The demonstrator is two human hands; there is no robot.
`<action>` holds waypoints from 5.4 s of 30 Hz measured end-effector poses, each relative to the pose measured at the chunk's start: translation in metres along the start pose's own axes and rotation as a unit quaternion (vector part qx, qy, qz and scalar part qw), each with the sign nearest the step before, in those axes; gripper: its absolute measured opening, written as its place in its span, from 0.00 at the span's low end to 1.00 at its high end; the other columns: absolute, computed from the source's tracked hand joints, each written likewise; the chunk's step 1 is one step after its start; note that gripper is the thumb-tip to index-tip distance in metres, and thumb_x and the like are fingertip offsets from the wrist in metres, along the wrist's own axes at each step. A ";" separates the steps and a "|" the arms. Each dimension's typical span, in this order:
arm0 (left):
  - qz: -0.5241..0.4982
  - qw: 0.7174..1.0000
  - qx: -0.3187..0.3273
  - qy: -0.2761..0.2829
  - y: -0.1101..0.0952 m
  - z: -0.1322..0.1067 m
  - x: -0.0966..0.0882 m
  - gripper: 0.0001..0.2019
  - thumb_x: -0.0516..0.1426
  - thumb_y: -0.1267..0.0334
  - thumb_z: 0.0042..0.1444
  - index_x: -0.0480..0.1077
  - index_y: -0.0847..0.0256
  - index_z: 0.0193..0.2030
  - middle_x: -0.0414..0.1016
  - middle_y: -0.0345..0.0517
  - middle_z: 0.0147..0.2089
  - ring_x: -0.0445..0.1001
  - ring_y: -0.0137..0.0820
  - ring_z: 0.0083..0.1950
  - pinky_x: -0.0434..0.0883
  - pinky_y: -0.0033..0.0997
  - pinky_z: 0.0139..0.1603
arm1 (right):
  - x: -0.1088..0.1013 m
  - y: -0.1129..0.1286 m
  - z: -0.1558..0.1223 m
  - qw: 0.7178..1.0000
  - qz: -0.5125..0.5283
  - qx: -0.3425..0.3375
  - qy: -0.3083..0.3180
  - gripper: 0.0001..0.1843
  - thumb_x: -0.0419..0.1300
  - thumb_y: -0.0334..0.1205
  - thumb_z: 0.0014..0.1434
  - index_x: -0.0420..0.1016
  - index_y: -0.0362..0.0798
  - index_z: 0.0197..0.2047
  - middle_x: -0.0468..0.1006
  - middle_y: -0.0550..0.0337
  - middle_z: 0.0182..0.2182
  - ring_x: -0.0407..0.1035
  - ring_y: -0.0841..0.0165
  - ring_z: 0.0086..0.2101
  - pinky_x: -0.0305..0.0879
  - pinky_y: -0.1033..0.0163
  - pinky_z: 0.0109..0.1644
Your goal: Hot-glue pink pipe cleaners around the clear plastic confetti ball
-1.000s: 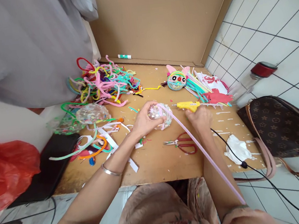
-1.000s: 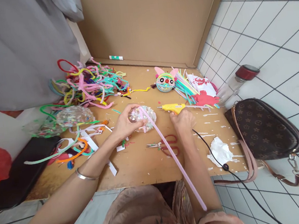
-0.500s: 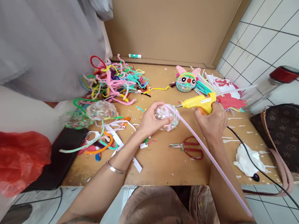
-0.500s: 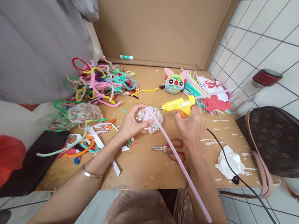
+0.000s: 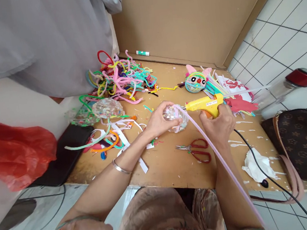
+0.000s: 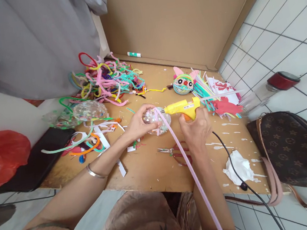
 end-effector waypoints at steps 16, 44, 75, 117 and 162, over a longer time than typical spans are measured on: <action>-0.003 1.000 0.002 0.007 -0.004 -0.001 -0.001 0.27 0.65 0.58 0.41 0.68 0.60 0.50 0.73 0.42 0.45 0.70 0.32 0.41 0.67 0.30 0.41 | 0.001 0.000 0.000 0.999 0.032 -0.013 0.000 0.09 0.57 0.45 0.52 0.65 0.49 0.33 0.71 0.53 0.34 0.67 0.59 0.39 0.62 0.57 0.42; 0.010 1.000 0.008 0.003 -0.006 -0.002 -0.002 0.27 0.65 0.58 0.41 0.68 0.60 0.50 0.73 0.42 0.44 0.69 0.31 0.40 0.66 0.28 0.39 | -0.001 0.001 0.001 0.999 0.020 -0.031 -0.012 0.06 0.55 0.44 0.52 0.63 0.51 0.30 0.70 0.55 0.31 0.66 0.60 0.36 0.62 0.58 0.39; 0.009 1.000 0.016 0.002 -0.005 -0.001 -0.001 0.27 0.65 0.58 0.42 0.68 0.60 0.50 0.74 0.43 0.46 0.70 0.32 0.42 0.67 0.29 0.42 | -0.002 -0.003 0.003 0.994 0.091 -0.046 -0.040 0.12 0.57 0.43 0.46 0.54 0.54 0.26 0.64 0.60 0.26 0.63 0.61 0.32 0.58 0.58 0.37; 0.017 1.000 0.010 -0.004 -0.006 -0.001 -0.002 0.26 0.65 0.58 0.41 0.69 0.60 0.50 0.72 0.40 0.41 0.66 0.30 0.38 0.66 0.27 0.38 | 0.055 -0.046 0.000 0.975 -0.065 0.112 0.180 0.23 0.60 0.54 0.51 0.74 0.40 0.37 0.77 0.40 0.32 0.72 0.54 0.31 0.66 0.52 0.34; -0.004 1.000 0.011 0.008 -0.003 -0.001 0.002 0.26 0.65 0.58 0.41 0.67 0.60 0.49 0.73 0.43 0.46 0.72 0.34 0.46 0.69 0.31 0.48 | -0.008 0.050 -0.029 0.913 0.328 -0.242 0.033 0.08 0.53 0.33 0.61 0.74 0.51 0.37 0.79 0.54 0.38 0.75 0.67 0.40 0.73 0.59 0.46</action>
Point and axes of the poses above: each hand's wrist, its own z-axis towards the middle knuckle, its own x-axis out of the palm, y = z × x, the point moved 6 cm from there along z, towards the middle knuckle
